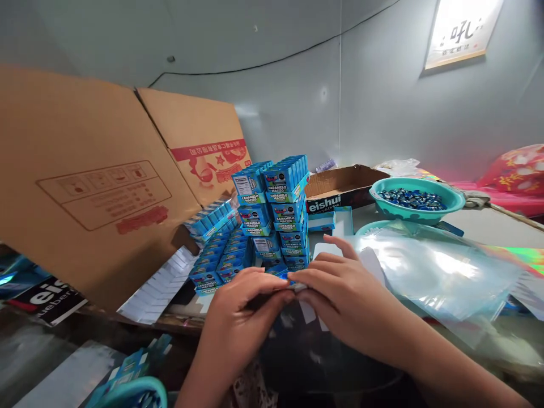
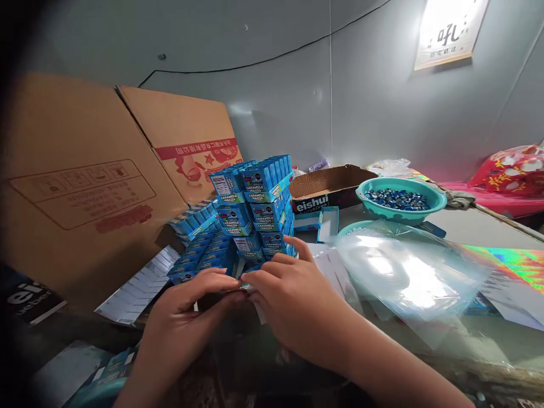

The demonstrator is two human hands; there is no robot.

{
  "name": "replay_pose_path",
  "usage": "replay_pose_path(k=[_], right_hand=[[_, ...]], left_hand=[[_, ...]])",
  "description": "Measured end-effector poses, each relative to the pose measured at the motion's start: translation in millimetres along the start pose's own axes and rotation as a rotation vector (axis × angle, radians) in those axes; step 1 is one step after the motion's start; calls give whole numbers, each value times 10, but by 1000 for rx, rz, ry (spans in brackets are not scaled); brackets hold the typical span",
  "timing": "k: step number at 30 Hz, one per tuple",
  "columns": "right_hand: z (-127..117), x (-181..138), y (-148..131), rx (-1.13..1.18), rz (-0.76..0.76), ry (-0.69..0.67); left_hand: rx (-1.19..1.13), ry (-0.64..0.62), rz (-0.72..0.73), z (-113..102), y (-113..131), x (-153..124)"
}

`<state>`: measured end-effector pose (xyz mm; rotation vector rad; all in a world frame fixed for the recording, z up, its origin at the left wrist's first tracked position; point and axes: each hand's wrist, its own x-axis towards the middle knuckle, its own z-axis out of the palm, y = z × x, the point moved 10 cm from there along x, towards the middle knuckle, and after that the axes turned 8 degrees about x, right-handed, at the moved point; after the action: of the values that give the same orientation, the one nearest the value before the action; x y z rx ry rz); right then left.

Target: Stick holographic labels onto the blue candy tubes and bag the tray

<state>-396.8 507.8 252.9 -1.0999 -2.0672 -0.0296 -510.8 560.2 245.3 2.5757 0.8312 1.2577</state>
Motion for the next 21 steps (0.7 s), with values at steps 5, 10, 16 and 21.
replay_pose_path(k=[5,10,16,21], right_hand=[[-25,-35,193,149,118,34],[-8,-73,250,218,159,27],[2,-157,291,221,199,1],[-40,-188,288,177,199,26]], left_hand=[[29,36,52,15,31,-38],[-51,-151,-110,144,-38,4],[-88,-264,-264,299,-96,-65],[-68,-198,-200,272,24,-21]])
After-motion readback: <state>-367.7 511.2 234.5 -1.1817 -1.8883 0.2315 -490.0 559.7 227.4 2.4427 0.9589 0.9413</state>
